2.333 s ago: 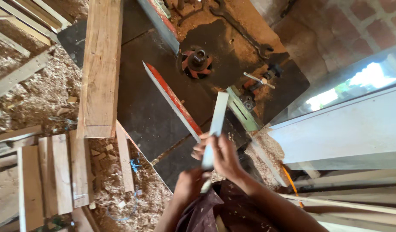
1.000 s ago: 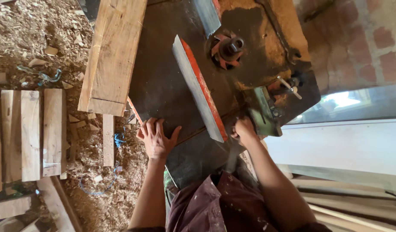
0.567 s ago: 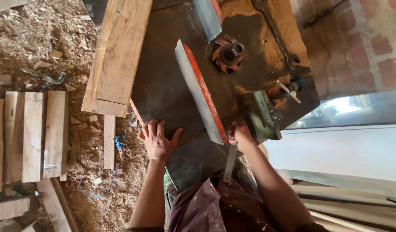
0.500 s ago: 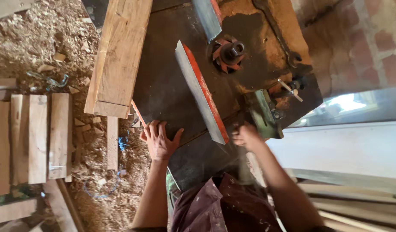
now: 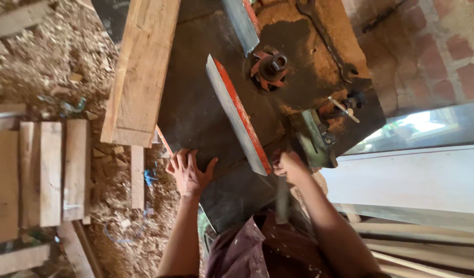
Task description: The person adjusts the fence of a spindle moulder machine in a woodworking shop. They hold a metal straightedge against the fence and cutter head, loosen and tighten clamping bolts by hand, reposition the fence, and check the alignment repeatedly. Near the end another person holds a length of wood while the person continues tightening the fence hardware.
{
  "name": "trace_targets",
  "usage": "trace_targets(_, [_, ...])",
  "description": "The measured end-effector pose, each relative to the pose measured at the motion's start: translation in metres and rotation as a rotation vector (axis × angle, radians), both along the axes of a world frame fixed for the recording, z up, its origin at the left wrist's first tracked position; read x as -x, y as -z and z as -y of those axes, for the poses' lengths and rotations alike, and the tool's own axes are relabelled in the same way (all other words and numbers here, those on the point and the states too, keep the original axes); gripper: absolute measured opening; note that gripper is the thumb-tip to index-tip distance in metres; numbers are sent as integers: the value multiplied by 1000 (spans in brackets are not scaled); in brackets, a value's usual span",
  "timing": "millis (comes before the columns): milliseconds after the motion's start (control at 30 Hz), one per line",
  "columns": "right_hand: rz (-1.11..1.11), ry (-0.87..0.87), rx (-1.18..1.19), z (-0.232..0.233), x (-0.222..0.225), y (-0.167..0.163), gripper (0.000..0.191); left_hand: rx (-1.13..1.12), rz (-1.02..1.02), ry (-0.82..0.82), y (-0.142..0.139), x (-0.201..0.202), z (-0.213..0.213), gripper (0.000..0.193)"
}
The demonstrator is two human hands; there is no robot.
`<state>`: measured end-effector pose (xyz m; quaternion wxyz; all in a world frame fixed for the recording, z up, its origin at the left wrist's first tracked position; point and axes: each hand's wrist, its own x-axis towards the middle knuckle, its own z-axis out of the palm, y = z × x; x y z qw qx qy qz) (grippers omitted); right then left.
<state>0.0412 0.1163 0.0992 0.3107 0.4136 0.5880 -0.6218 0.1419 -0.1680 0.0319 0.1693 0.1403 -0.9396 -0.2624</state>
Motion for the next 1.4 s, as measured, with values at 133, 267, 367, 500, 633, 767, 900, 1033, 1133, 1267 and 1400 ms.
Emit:
trace_targets(133, [-37,-82,-218,-2,0,1,13,-5,-30,5,1,1,0,65])
trace_targets(267, [-57,-658,-770,-19,-1,2,27,2,-19,-1,3,2,0,66])
trace_targets(367, [-249,-935,-995,-44,4,-5,42,-5,-4,5,3,1,1,65])
trace_targets(500, [-397,-1245,-1218,-62,9,-24,28,-39,36,9,2,0,2,65])
trace_targets(633, [-366,-1420,-1242,-64,12,-43,30,-15,14,13,0,1,3,65])
trace_targets(767, [-393,-1565,-1279,-65,21,-42,37,-59,-40,4,-4,2,3,63])
trace_targets(900, [-352,-1647,-1276,-65,29,-29,44,-75,-16,12,-7,2,5,64])
trace_targets(1033, [-444,-1739,-1354,-63,28,-25,42,-124,-38,18,-5,1,8,64])
trace_targets(1133, [-426,-1719,-1304,-62,31,-30,41,-102,-59,14,-3,-1,8,63])
trace_targets(1267, [-223,-1711,-1083,-60,53,-37,46,-119,-39,13,-3,-1,7,63])
trace_targets(1400, [-233,-1853,-964,-52,76,-45,44,-127,-71,27,-5,0,9,62])
